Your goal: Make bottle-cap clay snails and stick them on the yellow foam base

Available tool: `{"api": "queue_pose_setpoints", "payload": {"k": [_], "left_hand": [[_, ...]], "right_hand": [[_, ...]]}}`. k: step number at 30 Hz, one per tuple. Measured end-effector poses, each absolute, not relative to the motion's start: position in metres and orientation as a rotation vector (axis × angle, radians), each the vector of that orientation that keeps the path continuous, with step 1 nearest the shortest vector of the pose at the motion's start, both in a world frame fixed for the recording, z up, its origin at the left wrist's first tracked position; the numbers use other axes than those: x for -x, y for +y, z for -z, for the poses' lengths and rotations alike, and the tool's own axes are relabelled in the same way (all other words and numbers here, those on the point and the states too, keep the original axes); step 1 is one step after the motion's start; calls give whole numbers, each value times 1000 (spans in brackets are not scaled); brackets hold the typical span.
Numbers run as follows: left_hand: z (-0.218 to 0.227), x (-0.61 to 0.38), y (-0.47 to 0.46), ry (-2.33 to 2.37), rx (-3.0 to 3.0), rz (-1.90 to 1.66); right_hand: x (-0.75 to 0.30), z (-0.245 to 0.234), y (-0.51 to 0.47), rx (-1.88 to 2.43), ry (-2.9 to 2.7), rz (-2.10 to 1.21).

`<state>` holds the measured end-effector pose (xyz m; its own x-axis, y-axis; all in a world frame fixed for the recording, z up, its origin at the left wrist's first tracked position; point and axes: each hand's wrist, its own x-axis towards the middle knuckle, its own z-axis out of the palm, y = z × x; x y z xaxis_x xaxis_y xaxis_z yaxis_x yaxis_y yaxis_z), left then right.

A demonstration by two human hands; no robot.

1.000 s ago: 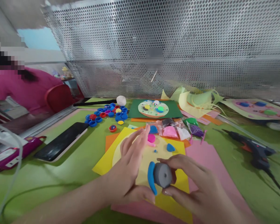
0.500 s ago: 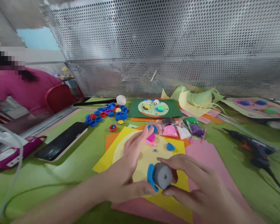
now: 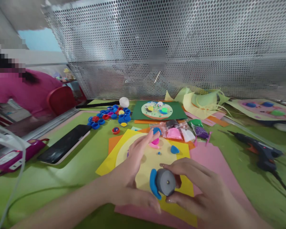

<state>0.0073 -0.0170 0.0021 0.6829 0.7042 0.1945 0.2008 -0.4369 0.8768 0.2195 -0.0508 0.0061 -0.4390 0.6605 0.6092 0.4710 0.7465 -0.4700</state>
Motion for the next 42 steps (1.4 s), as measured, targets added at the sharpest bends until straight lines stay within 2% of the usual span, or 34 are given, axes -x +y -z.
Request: {"api": "queue_pose_setpoints", "payload": {"k": [16,23,33,42], "left_hand": [[6,-8,-16,718,-2112,-716],[0,-10,-19,722,-2085,-746],[6,-27,-25,688,-1407,-913],[3,-32,-26,760,-1294,-950]], "right_hand": [[-220,-8,-50,855,-2119,-260],[-221,-12,-50,866,-2094,-139],[-224,-13,-49,1011,-1980,43],[-220,-6,-49,1020,-1976,73]]}}
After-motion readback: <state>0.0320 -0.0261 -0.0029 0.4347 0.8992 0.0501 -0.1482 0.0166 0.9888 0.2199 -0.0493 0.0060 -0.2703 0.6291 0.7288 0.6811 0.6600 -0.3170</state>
